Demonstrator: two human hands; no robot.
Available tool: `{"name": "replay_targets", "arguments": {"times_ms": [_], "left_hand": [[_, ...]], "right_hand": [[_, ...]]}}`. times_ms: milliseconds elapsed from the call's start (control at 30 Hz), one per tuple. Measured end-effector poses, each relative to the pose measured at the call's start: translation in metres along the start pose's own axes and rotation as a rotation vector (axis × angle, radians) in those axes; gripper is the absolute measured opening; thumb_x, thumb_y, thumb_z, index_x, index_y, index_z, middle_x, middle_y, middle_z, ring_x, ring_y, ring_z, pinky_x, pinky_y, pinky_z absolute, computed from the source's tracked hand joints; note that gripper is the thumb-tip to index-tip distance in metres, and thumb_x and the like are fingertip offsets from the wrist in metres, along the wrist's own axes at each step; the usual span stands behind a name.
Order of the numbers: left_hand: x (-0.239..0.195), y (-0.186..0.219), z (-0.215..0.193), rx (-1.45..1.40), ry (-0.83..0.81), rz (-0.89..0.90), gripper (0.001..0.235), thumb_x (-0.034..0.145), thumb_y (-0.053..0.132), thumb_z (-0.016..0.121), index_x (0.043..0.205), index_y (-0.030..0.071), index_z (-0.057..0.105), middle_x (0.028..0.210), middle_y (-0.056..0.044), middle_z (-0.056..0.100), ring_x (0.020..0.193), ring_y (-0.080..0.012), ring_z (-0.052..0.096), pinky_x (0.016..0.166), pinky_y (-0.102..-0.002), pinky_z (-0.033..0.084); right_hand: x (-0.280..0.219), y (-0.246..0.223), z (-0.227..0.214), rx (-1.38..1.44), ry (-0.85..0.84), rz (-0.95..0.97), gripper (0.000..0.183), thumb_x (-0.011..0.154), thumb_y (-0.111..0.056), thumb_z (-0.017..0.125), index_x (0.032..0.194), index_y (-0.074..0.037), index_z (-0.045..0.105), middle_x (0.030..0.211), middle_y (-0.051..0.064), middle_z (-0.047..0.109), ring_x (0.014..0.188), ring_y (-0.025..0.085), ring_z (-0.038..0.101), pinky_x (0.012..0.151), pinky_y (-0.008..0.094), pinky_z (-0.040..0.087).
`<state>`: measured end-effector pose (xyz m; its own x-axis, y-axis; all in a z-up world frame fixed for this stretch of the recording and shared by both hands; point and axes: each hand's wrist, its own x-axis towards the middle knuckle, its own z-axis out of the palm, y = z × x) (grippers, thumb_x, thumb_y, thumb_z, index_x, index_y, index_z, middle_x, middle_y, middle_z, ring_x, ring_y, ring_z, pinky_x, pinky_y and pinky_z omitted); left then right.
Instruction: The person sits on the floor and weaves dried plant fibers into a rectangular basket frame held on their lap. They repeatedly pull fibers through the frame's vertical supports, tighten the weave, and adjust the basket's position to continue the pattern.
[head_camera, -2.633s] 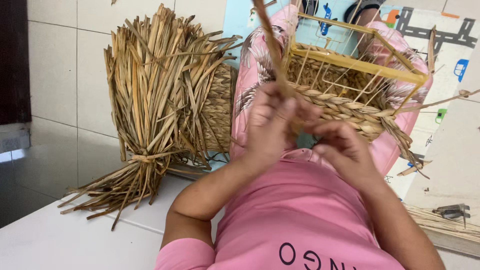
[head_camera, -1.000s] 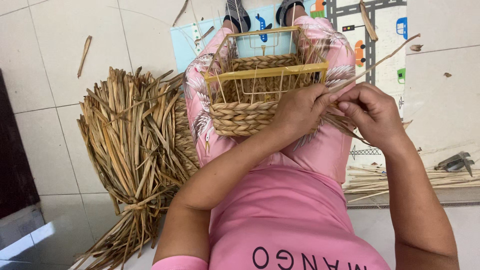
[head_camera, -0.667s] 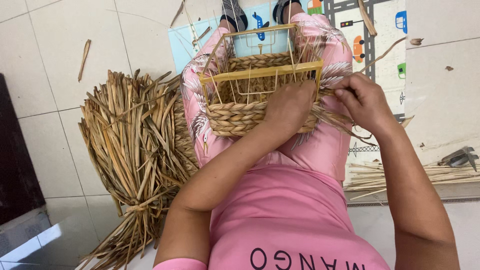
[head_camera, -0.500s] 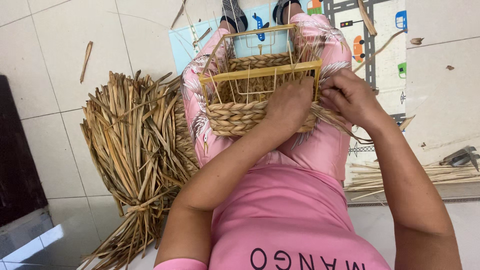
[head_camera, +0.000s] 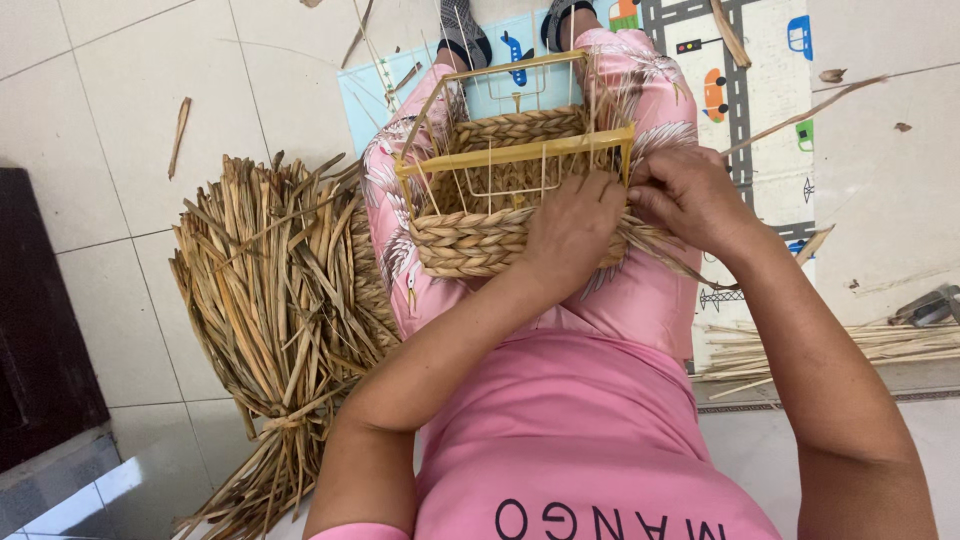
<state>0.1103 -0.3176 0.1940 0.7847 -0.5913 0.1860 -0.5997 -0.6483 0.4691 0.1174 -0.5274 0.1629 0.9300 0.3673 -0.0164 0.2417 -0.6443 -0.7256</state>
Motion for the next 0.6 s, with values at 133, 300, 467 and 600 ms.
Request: {"name": "replay_targets", "arguments": {"times_ms": [133, 300, 467, 600], "left_hand": [[-0.005, 0.004, -0.003, 0.03, 0.05, 0.042, 0.015, 0.083, 0.005, 0.064, 0.098, 0.006, 0.062, 0.106, -0.01, 0.058, 0.089, -0.0281, 0.063, 0.074, -0.041, 0.055], [0.001, 0.005, 0.0, 0.022, 0.004, 0.062, 0.016, 0.081, 0.01, 0.068, 0.095, 0.007, 0.062, 0.1, -0.009, 0.055, 0.087, -0.0258, 0.063, 0.071, -0.04, 0.055], [0.028, 0.003, 0.004, 0.08, -0.051, 0.235, 0.023, 0.073, 0.015, 0.07, 0.096, 0.01, 0.065, 0.1, -0.006, 0.058, 0.089, -0.0259, 0.066, 0.07, -0.041, 0.056], [0.057, 0.001, 0.013, 0.151, -0.41, 0.211, 0.032, 0.066, 0.016, 0.071, 0.098, 0.011, 0.068, 0.096, -0.008, 0.07, 0.089, -0.0274, 0.072, 0.067, -0.041, 0.059]], "right_hand": [[-0.005, 0.0, 0.0, 0.039, -0.016, 0.025, 0.016, 0.09, -0.014, 0.075, 0.103, -0.005, 0.07, 0.092, 0.011, 0.07, 0.09, 0.033, 0.065, 0.085, 0.045, 0.05], [-0.016, 0.004, -0.008, 0.212, -0.075, 0.24, 0.019, 0.094, -0.014, 0.07, 0.111, -0.006, 0.071, 0.1, 0.01, 0.071, 0.092, 0.026, 0.07, 0.081, 0.039, 0.054], [-0.044, -0.011, -0.003, 0.274, -0.094, 0.612, 0.014, 0.098, -0.017, 0.07, 0.104, -0.005, 0.07, 0.092, 0.01, 0.072, 0.085, 0.028, 0.07, 0.074, 0.037, 0.054], [-0.053, -0.021, -0.009, 0.022, 0.144, 0.253, 0.013, 0.097, -0.012, 0.074, 0.107, -0.005, 0.071, 0.101, 0.013, 0.068, 0.095, 0.03, 0.067, 0.083, 0.039, 0.052]]}}
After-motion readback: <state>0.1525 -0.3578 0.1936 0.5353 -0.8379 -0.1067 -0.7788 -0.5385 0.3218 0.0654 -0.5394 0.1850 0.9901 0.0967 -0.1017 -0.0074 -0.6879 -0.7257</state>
